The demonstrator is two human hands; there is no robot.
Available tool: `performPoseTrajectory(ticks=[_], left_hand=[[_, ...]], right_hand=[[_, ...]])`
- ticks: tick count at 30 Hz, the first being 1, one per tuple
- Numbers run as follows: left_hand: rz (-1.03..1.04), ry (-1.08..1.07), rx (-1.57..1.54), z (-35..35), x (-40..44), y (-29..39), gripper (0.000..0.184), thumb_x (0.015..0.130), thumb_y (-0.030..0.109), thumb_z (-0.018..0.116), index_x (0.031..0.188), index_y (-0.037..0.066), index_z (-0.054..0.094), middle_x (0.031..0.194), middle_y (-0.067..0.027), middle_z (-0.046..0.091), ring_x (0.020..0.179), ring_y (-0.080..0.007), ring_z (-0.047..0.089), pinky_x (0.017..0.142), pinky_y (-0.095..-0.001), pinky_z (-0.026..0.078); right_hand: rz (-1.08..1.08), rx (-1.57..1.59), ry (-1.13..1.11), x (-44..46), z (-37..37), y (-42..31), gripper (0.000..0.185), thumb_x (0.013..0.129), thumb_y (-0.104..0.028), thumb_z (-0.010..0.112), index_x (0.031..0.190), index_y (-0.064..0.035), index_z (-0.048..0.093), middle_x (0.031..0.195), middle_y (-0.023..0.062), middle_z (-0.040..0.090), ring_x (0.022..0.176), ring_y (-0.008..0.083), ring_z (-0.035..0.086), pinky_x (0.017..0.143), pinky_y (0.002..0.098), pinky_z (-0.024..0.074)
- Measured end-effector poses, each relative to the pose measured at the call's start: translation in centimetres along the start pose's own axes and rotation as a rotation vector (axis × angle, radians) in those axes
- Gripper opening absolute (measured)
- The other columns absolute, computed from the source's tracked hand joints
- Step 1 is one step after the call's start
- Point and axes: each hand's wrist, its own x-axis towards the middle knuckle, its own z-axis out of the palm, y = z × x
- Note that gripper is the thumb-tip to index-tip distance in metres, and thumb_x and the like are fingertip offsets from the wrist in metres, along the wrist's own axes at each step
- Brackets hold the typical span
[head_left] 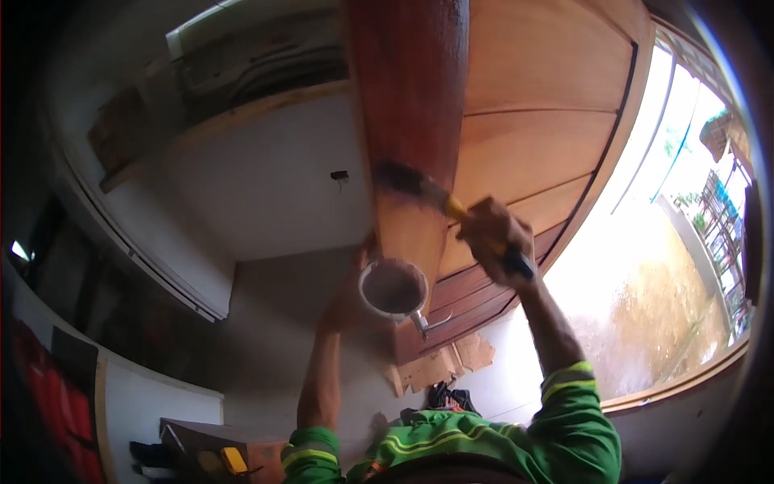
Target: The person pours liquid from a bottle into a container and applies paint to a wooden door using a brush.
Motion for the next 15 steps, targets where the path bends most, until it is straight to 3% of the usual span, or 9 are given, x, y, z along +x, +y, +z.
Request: performPoseTrajectory(ticks=[2, 6, 9, 12, 15], left_hand=[[-0.001, 0.002, 0.019, -0.1, -0.2, -0.2, 0.153, 0.042, 0.029, 0.102, 0.161, 0.008, 0.007, 0.158, -0.0074, 0.028, 0.139, -0.0219, 0.039, 0.113, -0.0373, 0.038], [0.026, -0.003, 0.136, -0.9, -0.6, -2.0, 0.155, 0.042, 0.032, 0.102, 0.16, 0.008, 0.005, 0.159, -0.0078, 0.024, 0.14, -0.022, 0.037, 0.114, -0.0384, 0.037], [0.045, 0.003, 0.153, -1.2, -1.1, -2.9, 0.156, 0.042, 0.033, 0.103, 0.161, 0.008, 0.004, 0.16, -0.0082, 0.023, 0.14, -0.0216, 0.037, 0.114, -0.0389, 0.037], [-0.109, -0.018, -0.075, 0.9, -0.6, 1.3, 0.155, 0.043, 0.034, 0.103, 0.16, 0.008, 0.005, 0.161, -0.0083, 0.022, 0.14, -0.0213, 0.037, 0.113, -0.0393, 0.037], [-0.012, 0.006, -0.045, -0.1, -0.5, -1.1, 0.155, 0.043, 0.034, 0.103, 0.16, 0.008, 0.005, 0.161, -0.0081, 0.022, 0.139, -0.0213, 0.037, 0.113, -0.0397, 0.038]], right_hand=[[-0.188, 0.043, 0.042, -0.2, 1.5, -0.8, 0.026, 0.087, 0.005, 0.066, 0.11, -0.0053, 0.061, 0.081, 0.0113, 0.066, 0.074, 0.0248, 0.066, 0.064, 0.0343, 0.0531], [-0.056, -0.085, -0.155, -2.1, 2.3, 0.1, 0.034, 0.077, 0.008, 0.074, 0.106, -0.0062, 0.064, 0.082, 0.0112, 0.064, 0.075, 0.0274, 0.065, 0.066, 0.0372, 0.0543], [-0.097, -0.103, -0.189, -2.1, 1.9, -0.4, 0.034, 0.074, 0.008, 0.075, 0.102, -0.0074, 0.062, 0.088, 0.0099, 0.065, 0.079, 0.028, 0.065, 0.066, 0.0374, 0.0547], [-0.13, -0.115, -0.141, -1.8, 1.7, 0.4, 0.035, 0.075, 0.009, 0.075, 0.102, -0.0079, 0.062, 0.082, 0.0096, 0.064, 0.076, 0.0268, 0.065, 0.063, 0.0362, 0.0546], [-0.187, -0.132, -0.113, -1.0, 1.6, -1.3, 0.037, 0.076, 0.01, 0.075, 0.106, -0.0076, 0.063, 0.08, 0.0095, 0.063, 0.073, 0.0263, 0.065, 0.06, 0.0366, 0.0537]])
